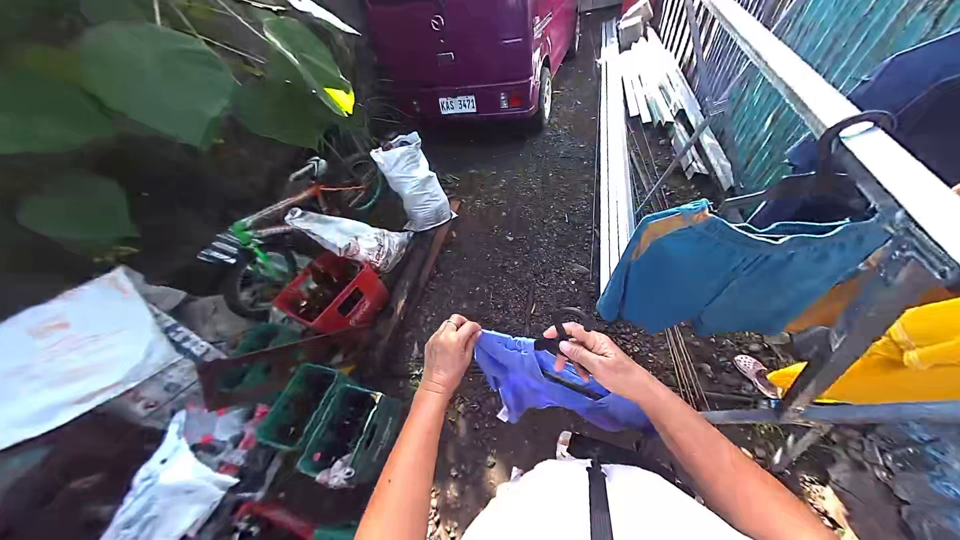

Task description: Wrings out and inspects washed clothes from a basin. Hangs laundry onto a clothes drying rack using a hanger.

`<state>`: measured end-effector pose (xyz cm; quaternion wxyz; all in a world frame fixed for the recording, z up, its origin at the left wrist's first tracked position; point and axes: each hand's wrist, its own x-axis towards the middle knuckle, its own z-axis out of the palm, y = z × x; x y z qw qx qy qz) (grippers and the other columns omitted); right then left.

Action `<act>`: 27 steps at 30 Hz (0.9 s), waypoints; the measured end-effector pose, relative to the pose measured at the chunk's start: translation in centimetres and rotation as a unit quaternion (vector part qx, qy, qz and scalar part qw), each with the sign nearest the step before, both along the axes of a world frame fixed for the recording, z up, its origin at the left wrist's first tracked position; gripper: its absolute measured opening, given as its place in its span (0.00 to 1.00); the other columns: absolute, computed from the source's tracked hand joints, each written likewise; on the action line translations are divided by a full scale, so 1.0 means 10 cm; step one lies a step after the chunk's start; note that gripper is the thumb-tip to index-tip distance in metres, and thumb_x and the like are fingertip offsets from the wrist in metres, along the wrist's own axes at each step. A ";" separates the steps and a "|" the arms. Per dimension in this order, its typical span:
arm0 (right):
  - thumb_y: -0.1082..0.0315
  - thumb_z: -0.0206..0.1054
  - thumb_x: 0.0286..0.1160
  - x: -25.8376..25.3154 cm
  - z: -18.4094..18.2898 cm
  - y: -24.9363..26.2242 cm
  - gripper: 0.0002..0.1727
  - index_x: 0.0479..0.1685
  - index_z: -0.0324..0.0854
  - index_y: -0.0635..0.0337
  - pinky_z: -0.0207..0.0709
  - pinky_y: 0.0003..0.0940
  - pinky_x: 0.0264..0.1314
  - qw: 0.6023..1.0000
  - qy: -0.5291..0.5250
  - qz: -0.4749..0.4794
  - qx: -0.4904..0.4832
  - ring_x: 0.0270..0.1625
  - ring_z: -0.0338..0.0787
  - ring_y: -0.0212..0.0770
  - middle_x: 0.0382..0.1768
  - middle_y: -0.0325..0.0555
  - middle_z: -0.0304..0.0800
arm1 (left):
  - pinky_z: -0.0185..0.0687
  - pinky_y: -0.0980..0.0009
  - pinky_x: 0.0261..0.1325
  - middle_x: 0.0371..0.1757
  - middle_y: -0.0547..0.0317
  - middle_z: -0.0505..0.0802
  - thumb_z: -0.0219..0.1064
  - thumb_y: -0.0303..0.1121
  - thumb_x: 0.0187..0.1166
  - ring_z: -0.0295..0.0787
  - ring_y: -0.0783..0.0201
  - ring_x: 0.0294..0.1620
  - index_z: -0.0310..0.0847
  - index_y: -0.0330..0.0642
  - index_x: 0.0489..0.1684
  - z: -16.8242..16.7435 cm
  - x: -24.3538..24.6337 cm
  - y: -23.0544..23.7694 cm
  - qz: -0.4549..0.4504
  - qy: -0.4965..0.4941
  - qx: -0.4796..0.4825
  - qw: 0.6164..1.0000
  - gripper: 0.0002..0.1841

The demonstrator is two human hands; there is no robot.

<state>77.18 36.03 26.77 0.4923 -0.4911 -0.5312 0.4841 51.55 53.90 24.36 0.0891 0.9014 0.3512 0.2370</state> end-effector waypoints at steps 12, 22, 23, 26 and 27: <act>0.65 0.47 0.94 0.76 -0.12 1.51 0.20 0.75 0.74 0.62 0.71 0.21 0.25 0.996 0.055 -0.060 0.025 0.24 0.80 0.26 0.39 0.39 0.93 | 0.76 0.45 0.75 0.74 0.42 0.86 0.61 0.40 0.86 0.84 0.42 0.72 0.89 0.46 0.66 0.06 0.78 1.64 0.019 -0.050 -0.007 0.999 0.18; 0.61 0.48 0.95 1.27 -0.02 2.74 0.20 0.74 0.77 0.58 0.67 0.22 0.24 0.988 -0.017 -0.152 0.000 0.20 0.74 0.24 0.34 0.40 0.90 | 0.87 0.47 0.63 0.45 0.50 0.97 0.62 0.43 0.81 0.96 0.49 0.51 0.91 0.38 0.48 -0.14 2.12 2.95 -0.297 -0.042 0.080 0.950 0.18; 0.61 0.49 0.95 1.33 0.00 2.86 0.20 0.73 0.77 0.59 0.67 0.22 0.24 0.986 -0.023 -0.167 -0.003 0.21 0.74 0.25 0.34 0.40 0.90 | 0.88 0.48 0.58 0.41 0.51 0.97 0.62 0.42 0.80 0.97 0.50 0.47 0.91 0.38 0.45 -0.10 2.23 3.11 -0.316 -0.038 0.069 0.946 0.17; 0.59 0.60 0.89 1.64 0.07 3.04 0.21 0.71 0.79 0.62 0.79 0.28 0.41 0.973 -0.064 -0.223 -0.020 0.35 0.84 0.29 0.42 0.44 0.91 | 0.87 0.47 0.48 0.36 0.50 0.94 0.63 0.40 0.78 0.94 0.48 0.40 0.89 0.37 0.42 -0.05 2.66 3.52 -0.363 -0.042 0.029 0.930 0.15; 0.57 0.66 0.84 1.78 0.11 3.02 0.24 0.73 0.79 0.61 0.81 0.33 0.53 0.964 -0.100 -0.242 -0.041 0.45 0.87 0.34 0.50 0.48 0.91 | 0.86 0.44 0.50 0.37 0.48 0.94 0.64 0.38 0.78 0.94 0.46 0.42 0.89 0.36 0.43 -0.01 2.82 3.63 -0.374 -0.041 0.016 0.926 0.14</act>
